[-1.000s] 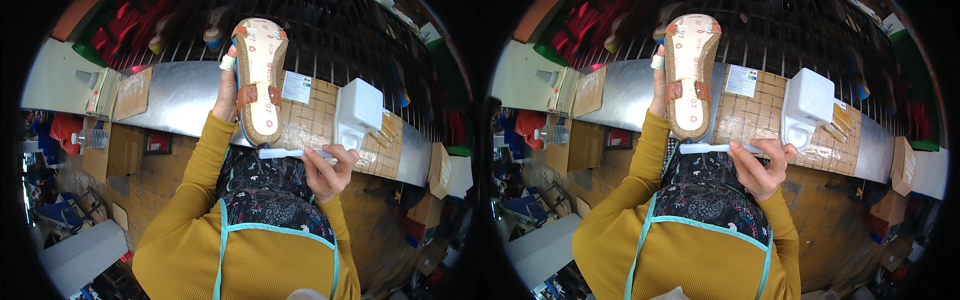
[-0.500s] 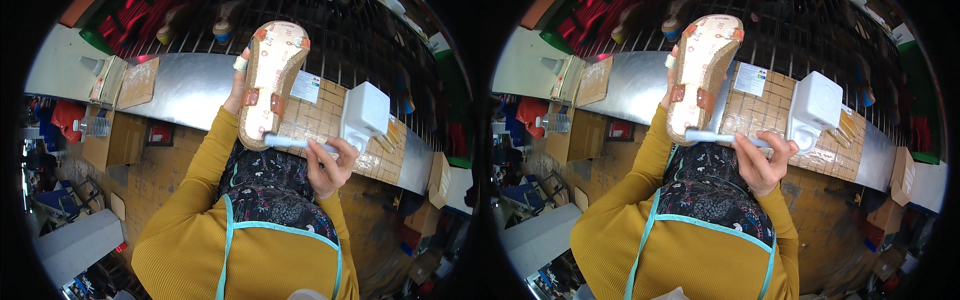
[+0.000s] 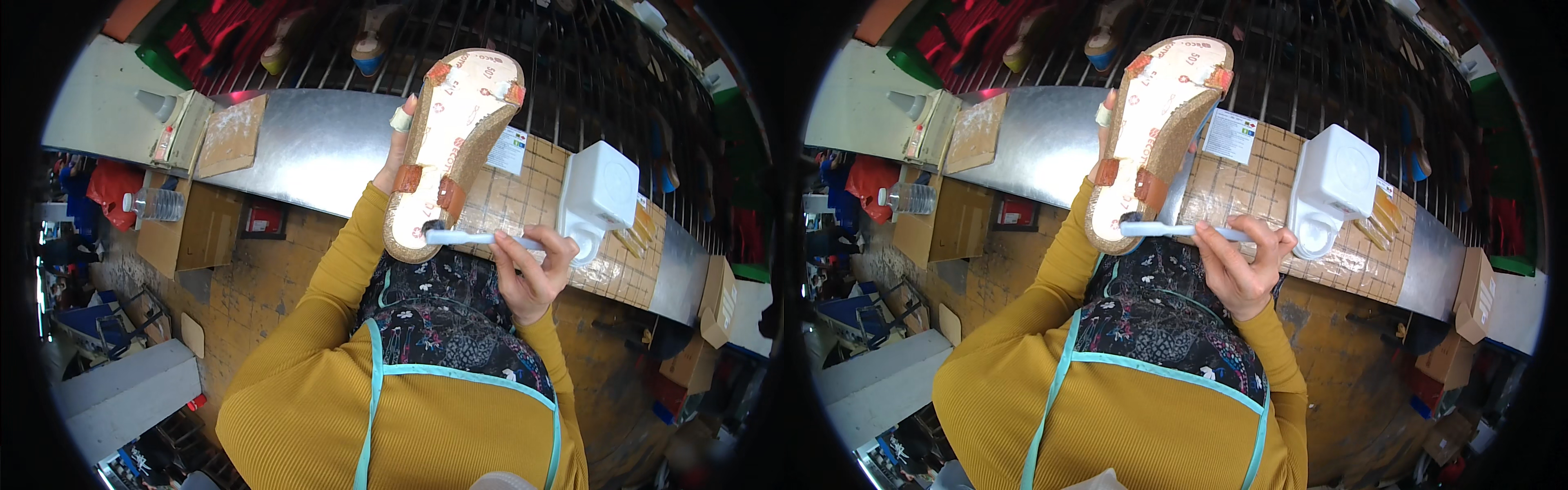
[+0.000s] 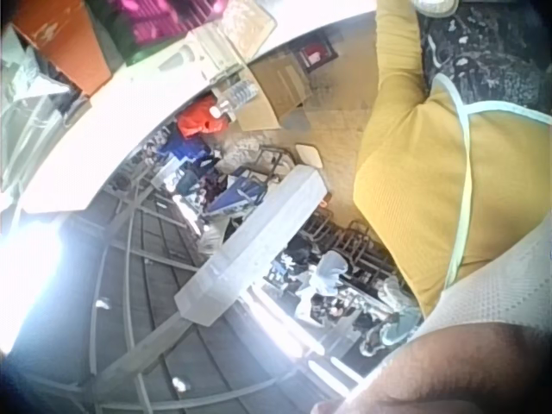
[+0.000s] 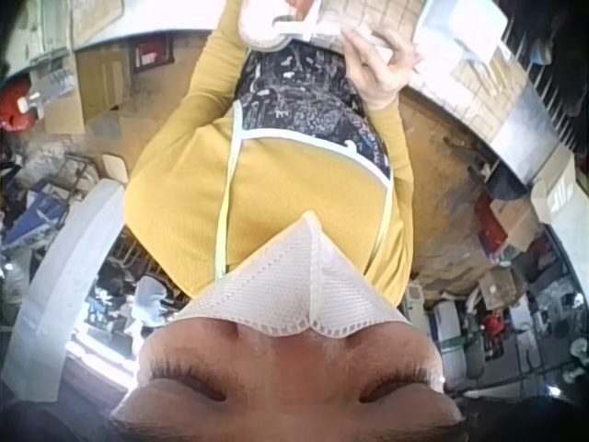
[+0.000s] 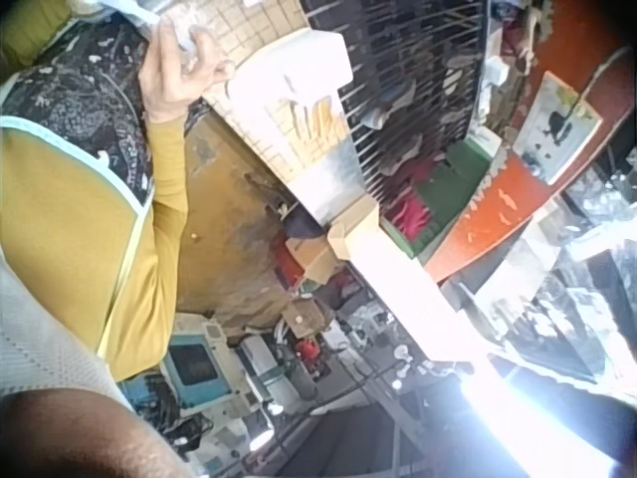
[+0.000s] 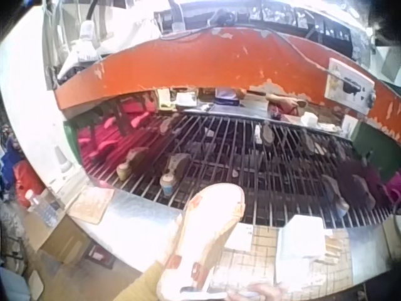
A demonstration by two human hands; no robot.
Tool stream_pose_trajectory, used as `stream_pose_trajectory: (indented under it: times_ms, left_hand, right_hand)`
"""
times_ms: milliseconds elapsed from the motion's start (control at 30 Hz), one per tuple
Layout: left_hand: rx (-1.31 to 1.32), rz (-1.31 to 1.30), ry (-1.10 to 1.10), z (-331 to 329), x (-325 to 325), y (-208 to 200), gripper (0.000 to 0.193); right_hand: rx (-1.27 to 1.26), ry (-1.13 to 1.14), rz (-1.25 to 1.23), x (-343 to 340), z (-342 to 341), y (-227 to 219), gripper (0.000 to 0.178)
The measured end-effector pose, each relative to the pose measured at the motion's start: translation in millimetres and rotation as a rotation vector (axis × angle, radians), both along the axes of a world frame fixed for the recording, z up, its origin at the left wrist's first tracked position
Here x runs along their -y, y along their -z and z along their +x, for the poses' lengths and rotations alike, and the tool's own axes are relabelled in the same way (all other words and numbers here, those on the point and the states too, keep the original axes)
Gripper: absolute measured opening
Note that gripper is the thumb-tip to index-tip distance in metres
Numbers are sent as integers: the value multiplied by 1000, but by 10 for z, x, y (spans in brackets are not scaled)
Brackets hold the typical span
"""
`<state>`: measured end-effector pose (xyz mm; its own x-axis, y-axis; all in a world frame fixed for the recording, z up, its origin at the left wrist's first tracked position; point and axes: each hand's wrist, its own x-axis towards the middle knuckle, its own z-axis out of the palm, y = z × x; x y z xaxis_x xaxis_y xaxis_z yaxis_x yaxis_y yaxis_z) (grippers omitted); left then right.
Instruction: The person applies glue to the sole of a green sandal using a brush, then repeats the process on a blue sandal. The person repeatedly dips the brush into a glue container and spreads glue along the edges and surface of each sole.
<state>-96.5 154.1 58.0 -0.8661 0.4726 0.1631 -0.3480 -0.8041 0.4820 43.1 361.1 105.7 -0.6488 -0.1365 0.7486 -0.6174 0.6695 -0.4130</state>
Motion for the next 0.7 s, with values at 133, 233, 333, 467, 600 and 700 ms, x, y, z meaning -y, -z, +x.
stream_pose_trajectory:
  times_ms: [133,233,333,467,600,700]
  left_hand:
    - [8,47,14,-33,12,93,86]
    - [5,60,47,-38,-4,137,87]
    - [21,54,37,-3,-35,120,92]
    - [90,84,1,49,-88,17,97]
    - [118,92,-2,67,-97,-44,96]
    - [69,47,-8,33,-45,6,95]
  right_hand:
    - [33,-77,-13,-37,47,3,33]
    - [101,-77,-144,9,-11,27,32]
    - [72,-45,-124,13,-97,58,32]
    - [116,-52,-136,-62,-40,120,31]
    - [97,-40,-146,-41,-15,64,32]
    - [34,15,-81,28,-42,-12,32]
